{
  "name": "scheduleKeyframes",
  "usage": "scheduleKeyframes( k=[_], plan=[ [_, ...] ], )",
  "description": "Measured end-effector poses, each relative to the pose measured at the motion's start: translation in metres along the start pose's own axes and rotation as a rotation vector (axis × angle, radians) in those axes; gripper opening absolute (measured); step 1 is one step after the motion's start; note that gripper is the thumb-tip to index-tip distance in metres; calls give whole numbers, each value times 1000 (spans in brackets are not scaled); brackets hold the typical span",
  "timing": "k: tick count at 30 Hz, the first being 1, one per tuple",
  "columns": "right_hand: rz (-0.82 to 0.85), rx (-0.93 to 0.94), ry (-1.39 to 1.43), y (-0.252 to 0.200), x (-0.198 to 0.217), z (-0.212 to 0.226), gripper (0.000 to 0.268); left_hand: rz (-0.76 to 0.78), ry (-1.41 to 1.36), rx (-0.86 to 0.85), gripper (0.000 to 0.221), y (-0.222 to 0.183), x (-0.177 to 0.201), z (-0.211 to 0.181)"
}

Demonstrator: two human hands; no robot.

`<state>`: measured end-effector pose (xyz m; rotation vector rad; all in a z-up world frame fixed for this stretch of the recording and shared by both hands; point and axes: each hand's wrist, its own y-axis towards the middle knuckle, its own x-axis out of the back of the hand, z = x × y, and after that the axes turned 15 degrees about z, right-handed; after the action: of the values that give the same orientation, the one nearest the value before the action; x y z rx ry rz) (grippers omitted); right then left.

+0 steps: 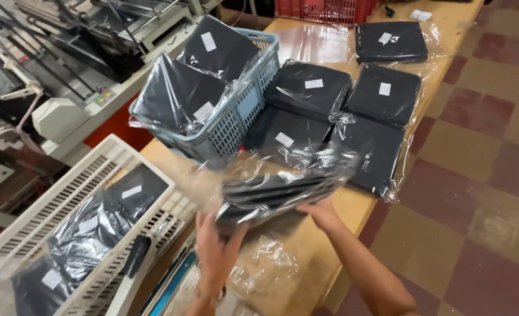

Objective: Sealing plastic bags using a manual impulse heat sealer

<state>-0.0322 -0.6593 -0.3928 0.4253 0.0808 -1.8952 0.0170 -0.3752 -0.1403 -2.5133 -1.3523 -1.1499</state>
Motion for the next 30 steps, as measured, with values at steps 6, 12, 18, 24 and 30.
scheduleKeyframes(
  k=[6,12,18,24,30],
  plan=[
    [481,-20,62,-69,-139,59,36,-403,-482,541,90,-168,47,48],
    [683,-357,-55,-119,-232,6,56,-720,-470,767,85,-276,88,8],
    [761,-617,-18,-122,-321,-16,52,-782,-569,918,69,-331,113,67],
    [764,-438,-73,-119,-363,-48,69,-1030,-874,784,24,-387,76,266],
    [753,-463,-430,-89,-374,-86,61,-970,-637,914,18,-381,98,326]
  ],
)
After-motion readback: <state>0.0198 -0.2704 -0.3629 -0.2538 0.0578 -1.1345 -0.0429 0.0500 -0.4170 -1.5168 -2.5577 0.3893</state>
